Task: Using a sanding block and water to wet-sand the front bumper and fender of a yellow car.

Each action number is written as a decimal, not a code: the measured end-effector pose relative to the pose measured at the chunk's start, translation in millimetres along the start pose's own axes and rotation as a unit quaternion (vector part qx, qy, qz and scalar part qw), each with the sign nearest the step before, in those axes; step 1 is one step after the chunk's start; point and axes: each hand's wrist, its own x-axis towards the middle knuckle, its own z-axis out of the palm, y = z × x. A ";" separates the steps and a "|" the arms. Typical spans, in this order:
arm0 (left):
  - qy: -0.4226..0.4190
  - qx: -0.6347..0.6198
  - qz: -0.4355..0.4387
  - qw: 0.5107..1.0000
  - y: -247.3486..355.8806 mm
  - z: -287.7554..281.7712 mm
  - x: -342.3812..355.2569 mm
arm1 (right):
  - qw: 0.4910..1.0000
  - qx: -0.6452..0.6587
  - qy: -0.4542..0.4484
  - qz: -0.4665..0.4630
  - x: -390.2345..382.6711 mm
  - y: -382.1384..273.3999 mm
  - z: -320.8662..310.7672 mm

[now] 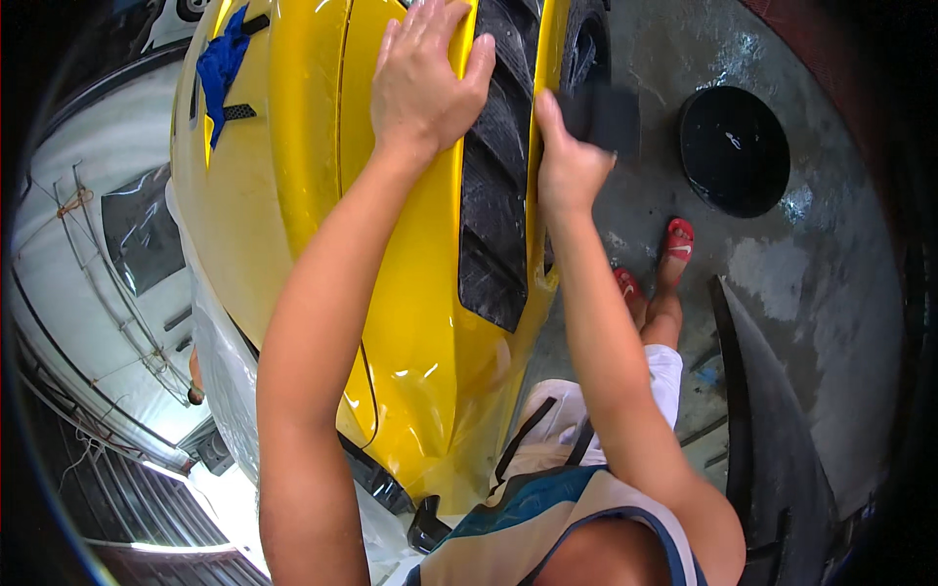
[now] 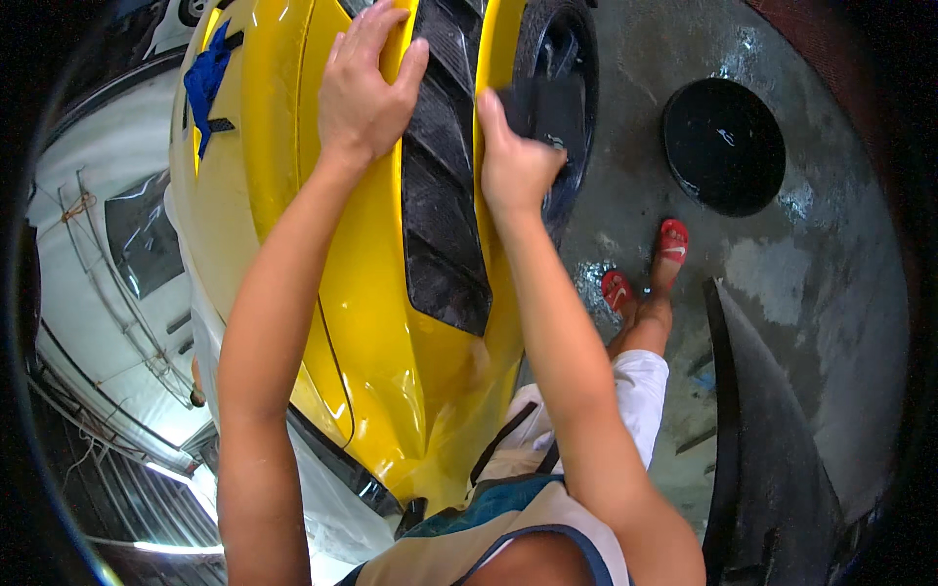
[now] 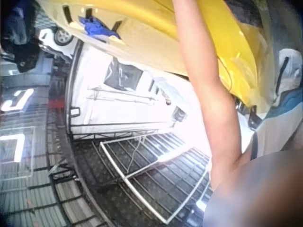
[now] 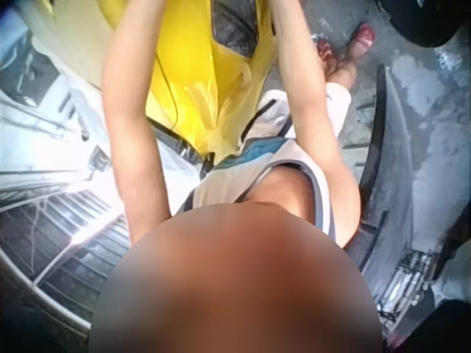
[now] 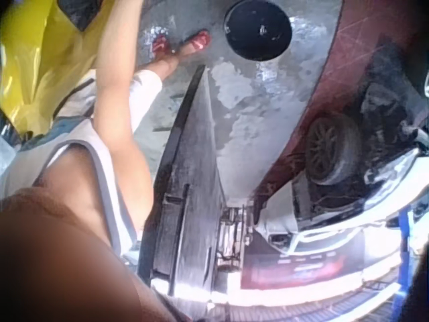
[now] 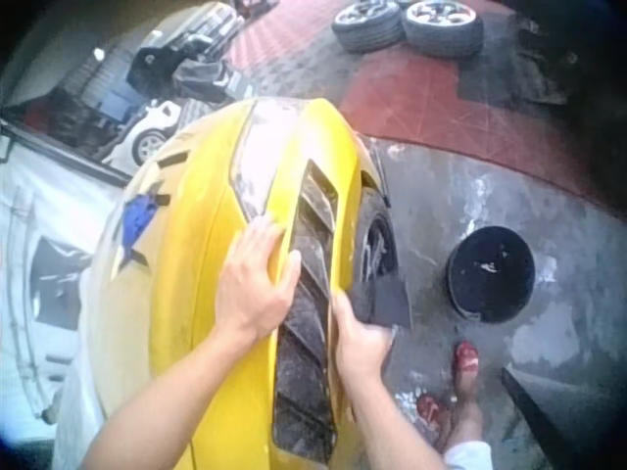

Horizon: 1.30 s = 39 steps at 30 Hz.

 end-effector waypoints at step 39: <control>-0.002 0.007 0.003 1.000 -2.9 1.2 -3.4 | 0.977 0.078 0.111 -0.168 -5.8 5.6 16.3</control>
